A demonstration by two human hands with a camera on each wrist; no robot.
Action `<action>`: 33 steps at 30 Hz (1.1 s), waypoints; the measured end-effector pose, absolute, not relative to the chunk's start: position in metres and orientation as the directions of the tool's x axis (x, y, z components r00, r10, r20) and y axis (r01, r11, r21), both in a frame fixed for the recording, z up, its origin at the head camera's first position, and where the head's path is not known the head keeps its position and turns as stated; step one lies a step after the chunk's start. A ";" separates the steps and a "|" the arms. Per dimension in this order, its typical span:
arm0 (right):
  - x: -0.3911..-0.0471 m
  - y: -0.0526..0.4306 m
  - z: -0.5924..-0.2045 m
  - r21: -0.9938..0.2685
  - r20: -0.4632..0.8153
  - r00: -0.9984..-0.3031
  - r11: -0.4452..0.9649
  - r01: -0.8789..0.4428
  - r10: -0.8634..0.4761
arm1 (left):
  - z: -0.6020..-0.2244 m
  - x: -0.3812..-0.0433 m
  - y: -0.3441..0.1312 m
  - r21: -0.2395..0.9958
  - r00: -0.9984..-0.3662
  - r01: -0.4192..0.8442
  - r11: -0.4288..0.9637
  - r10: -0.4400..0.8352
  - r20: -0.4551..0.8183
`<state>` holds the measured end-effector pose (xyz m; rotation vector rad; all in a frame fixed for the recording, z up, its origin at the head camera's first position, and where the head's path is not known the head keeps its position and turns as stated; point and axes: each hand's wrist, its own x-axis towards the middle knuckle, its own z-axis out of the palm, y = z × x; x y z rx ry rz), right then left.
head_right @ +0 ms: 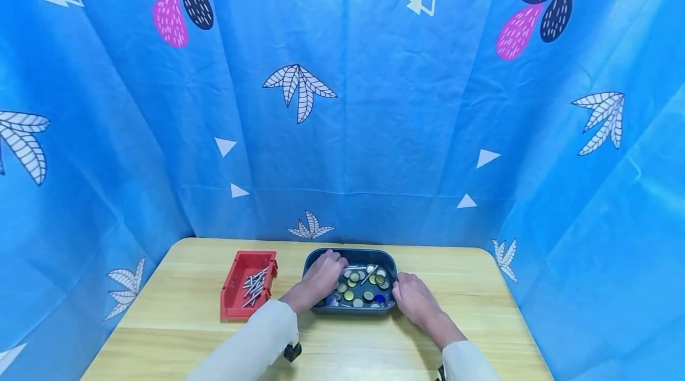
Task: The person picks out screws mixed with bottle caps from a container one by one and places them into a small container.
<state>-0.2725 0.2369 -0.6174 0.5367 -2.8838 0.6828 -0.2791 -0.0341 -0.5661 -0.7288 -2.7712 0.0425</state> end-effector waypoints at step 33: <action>-0.274 0.236 -0.618 -0.412 0.189 -0.932 0.837 -0.360 -0.308 | -0.538 -0.243 -0.126 -0.104 -0.751 0.530 0.842 0.523 0.402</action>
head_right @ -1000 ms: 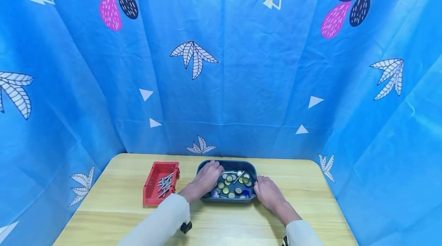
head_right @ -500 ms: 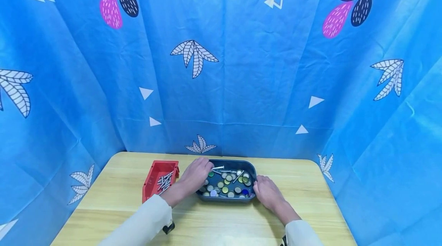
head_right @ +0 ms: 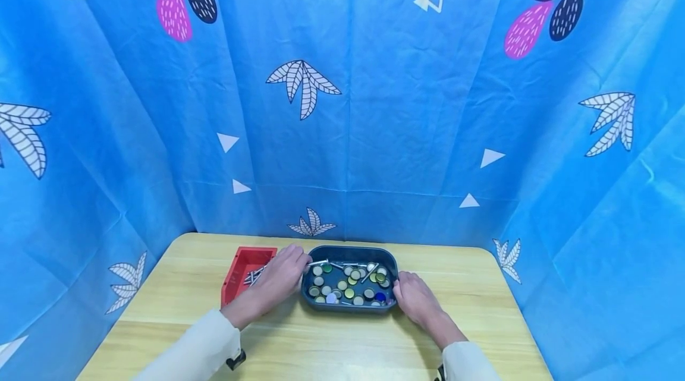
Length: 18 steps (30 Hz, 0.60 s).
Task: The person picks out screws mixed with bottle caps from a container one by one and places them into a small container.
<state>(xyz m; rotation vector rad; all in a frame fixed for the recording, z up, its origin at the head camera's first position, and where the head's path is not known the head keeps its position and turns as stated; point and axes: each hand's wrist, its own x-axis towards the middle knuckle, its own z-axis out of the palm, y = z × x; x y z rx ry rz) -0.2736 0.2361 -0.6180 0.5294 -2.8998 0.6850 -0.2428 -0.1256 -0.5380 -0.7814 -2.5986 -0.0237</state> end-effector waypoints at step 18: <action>-0.276 0.236 -0.620 -0.390 0.189 -0.932 0.847 -0.360 -0.310 | -0.541 -0.223 -0.182 -0.008 -0.841 0.398 0.917 0.369 0.397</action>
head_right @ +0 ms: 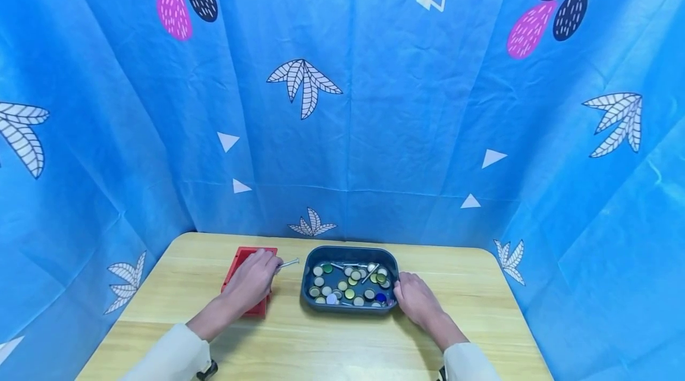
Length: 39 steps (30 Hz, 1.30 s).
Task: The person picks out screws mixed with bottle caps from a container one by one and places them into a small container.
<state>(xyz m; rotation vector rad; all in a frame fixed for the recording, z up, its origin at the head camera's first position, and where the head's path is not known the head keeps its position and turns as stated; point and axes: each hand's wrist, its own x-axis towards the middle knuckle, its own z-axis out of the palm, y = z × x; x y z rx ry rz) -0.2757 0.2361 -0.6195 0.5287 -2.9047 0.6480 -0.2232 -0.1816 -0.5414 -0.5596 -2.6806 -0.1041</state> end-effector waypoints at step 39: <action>-0.275 0.237 -0.619 -0.406 0.195 -0.930 0.837 -0.367 -0.313 | -0.585 -0.226 -0.209 0.024 -0.972 0.110 0.994 0.103 0.210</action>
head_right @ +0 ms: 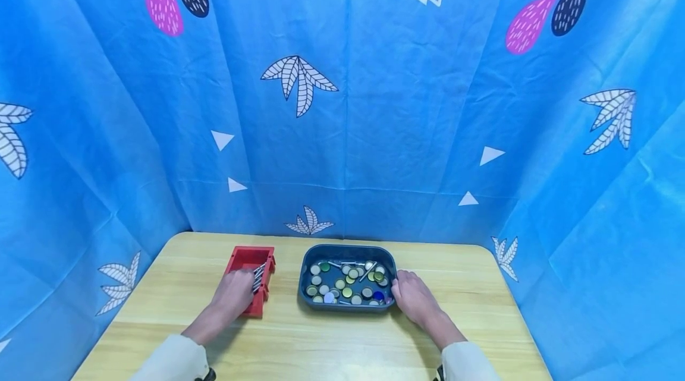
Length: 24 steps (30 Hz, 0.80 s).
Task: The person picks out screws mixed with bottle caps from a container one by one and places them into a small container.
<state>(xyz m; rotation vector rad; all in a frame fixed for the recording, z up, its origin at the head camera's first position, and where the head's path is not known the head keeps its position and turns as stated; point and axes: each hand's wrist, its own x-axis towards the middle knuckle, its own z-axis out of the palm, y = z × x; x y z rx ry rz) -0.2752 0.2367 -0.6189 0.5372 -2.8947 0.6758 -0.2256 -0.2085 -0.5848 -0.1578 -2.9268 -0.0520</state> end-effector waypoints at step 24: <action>-0.277 0.238 -0.621 -0.399 0.195 -0.928 0.839 -0.370 -0.316 | -0.569 -0.229 -0.207 -0.060 -0.939 0.143 0.988 0.155 0.309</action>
